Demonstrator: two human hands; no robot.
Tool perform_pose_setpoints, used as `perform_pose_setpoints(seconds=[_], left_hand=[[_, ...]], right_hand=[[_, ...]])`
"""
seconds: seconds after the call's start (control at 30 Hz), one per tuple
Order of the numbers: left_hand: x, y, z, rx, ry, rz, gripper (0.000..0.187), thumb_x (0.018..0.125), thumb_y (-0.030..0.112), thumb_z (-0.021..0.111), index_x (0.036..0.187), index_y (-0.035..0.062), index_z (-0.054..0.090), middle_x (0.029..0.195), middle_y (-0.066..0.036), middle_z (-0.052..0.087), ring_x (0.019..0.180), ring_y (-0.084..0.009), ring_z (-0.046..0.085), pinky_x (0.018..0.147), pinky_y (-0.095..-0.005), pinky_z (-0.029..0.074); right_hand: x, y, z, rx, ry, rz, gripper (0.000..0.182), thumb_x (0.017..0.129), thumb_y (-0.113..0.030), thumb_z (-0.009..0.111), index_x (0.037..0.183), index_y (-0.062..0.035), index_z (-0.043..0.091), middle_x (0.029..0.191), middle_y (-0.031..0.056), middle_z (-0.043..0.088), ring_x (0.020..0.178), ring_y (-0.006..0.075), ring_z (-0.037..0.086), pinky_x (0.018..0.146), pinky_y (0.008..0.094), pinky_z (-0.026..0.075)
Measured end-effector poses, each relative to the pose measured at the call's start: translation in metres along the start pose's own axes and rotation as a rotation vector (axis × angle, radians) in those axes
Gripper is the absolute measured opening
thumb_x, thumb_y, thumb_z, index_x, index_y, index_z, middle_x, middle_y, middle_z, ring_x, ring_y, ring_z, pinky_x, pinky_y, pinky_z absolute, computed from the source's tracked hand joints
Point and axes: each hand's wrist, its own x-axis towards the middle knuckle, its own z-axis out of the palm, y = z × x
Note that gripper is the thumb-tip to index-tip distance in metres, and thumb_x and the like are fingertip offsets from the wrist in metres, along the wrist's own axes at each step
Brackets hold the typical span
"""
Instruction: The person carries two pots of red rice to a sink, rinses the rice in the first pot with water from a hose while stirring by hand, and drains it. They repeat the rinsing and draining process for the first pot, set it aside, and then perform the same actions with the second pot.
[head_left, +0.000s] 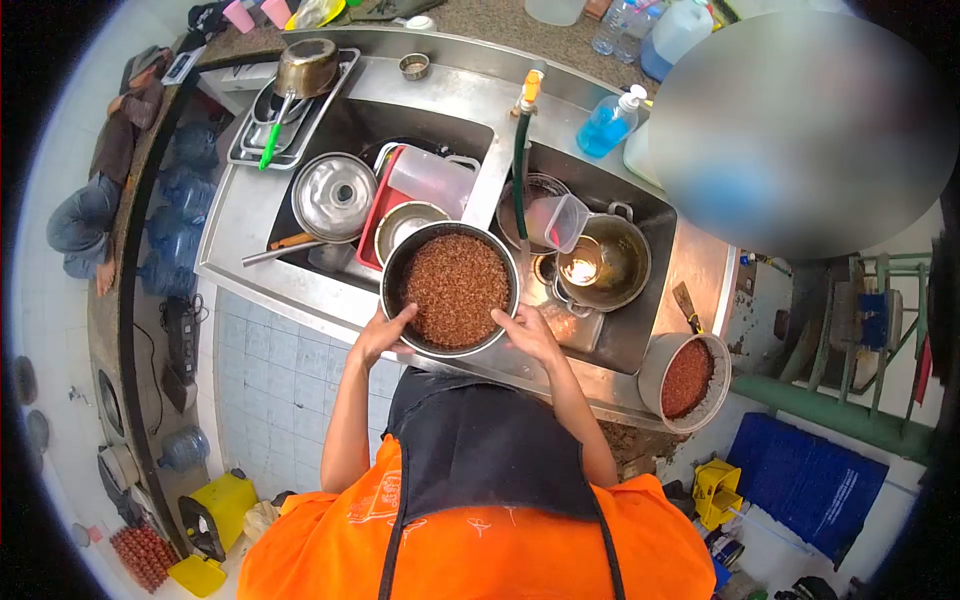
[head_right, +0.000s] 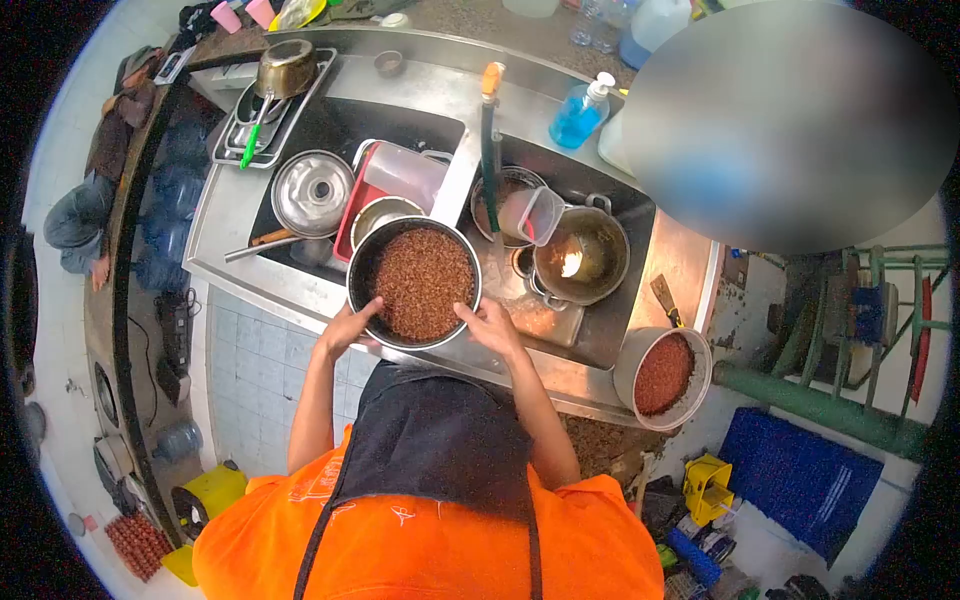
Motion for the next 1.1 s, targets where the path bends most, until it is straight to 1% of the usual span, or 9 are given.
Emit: perform_pose_setpoints(seconds=[0.1,0.17,0.3,0.47,0.6,0.67,0.87,1.0,1.1], left_hand=[[0.024,-0.03,-0.013,-0.273,-0.23,-0.16,0.051,0.093,0.02,0.057,0.136,-0.0029,0.041,0.118,-0.016,0.062,0.093,-0.0218,0.067,0.063,-0.0292,0.061],[0.027,-0.038,-0.014,-0.197,-0.15,-0.16,0.052,0.091,0.01,0.051,0.14,-0.0007,0.036,0.124,-0.016,0.058,0.096,-0.0224,0.066,0.064,-0.0298,0.062],[-0.011,-0.009,-0.026,-0.335,0.034,-0.045,0.056,0.088,0.003,0.046,0.141,-0.0007,0.032,0.128,-0.017,0.052,0.107,-0.023,0.062,0.063,-0.0359,0.063],[-0.032,-0.028,-0.076,-0.528,0.181,0.03,0.052,0.085,0.0,0.046,0.136,-0.0021,0.038,0.115,-0.017,0.061,0.089,-0.0257,0.069,0.062,-0.0404,0.064],[-0.058,-0.03,-0.131,-0.71,0.357,0.04,0.046,0.082,-0.003,0.047,0.128,-0.0062,0.045,0.108,-0.019,0.063,0.083,-0.0275,0.071,0.061,-0.0397,0.064],[-0.064,-0.035,-0.162,-0.742,0.431,0.025,0.043,0.082,-0.003,0.048,0.125,-0.0078,0.047,0.106,-0.019,0.063,0.081,-0.0274,0.071,0.06,-0.0386,0.064],[-0.04,-0.04,-0.266,-1.028,0.671,0.195,0.02,0.082,-0.001,0.049,0.097,-0.0104,0.057,0.097,-0.019,0.065,0.074,-0.0252,0.07,0.056,-0.0257,0.063],[0.0,-0.041,-0.36,-1.037,0.544,0.3,0.039,0.081,-0.002,0.043,0.114,-0.0232,0.044,0.107,-0.03,0.062,0.096,-0.0404,0.067,0.067,-0.0287,0.065],[0.04,-0.037,-0.418,-1.004,0.448,0.344,0.042,0.083,-0.003,0.044,0.12,-0.0219,0.039,0.111,-0.029,0.061,0.099,-0.0425,0.066,0.075,-0.0345,0.065]], right_hand=[[-0.002,-0.001,0.008,0.046,0.018,-0.076,0.029,0.092,-0.025,0.064,0.11,-0.0024,0.067,0.085,0.0035,0.064,0.07,0.0111,0.059,0.058,0.0288,0.055],[0.026,0.042,0.01,-0.059,0.077,-0.292,0.022,0.089,-0.015,0.061,0.105,-0.0011,0.068,0.081,0.0019,0.064,0.066,0.0089,0.058,0.052,0.0256,0.049],[0.014,-0.021,0.04,0.082,0.059,-0.234,0.013,0.088,-0.009,0.057,0.09,0.0007,0.065,0.073,0.0008,0.061,0.057,0.007,0.053,0.048,0.0227,0.042],[0.045,-0.068,0.084,-0.053,-0.116,-0.229,0.013,0.091,-0.009,0.059,0.08,-0.0021,0.06,0.068,-0.0002,0.057,0.055,0.0073,0.052,0.047,0.0234,0.04],[0.073,-0.118,0.145,-0.228,-0.186,-0.373,0.017,0.091,-0.017,0.065,0.087,-0.0012,0.062,0.076,0.0011,0.062,0.066,0.0078,0.058,0.059,0.0235,0.05],[0.072,-0.144,0.173,0.232,-0.356,-0.301,0.021,0.094,-0.021,0.064,0.091,-0.0002,0.061,0.092,0.0067,0.068,0.079,0.0101,0.063,0.07,0.0254,0.054],[0.087,-0.138,0.164,0.04,-0.299,-0.336,0.022,0.096,-0.021,0.061,0.097,0.0007,0.061,0.104,0.012,0.069,0.09,0.0123,0.065,0.073,0.0277,0.056],[0.074,-0.08,0.111,-0.037,-0.127,-0.367,0.022,0.096,-0.019,0.061,0.099,0.0023,0.062,0.097,0.009,0.068,0.084,0.0114,0.064,0.07,0.0267,0.055],[0.043,-0.05,0.07,0.033,0.022,-0.101,0.025,0.096,-0.022,0.062,0.105,0.0013,0.062,0.096,0.0084,0.067,0.09,0.0129,0.066,0.074,0.0278,0.056]])
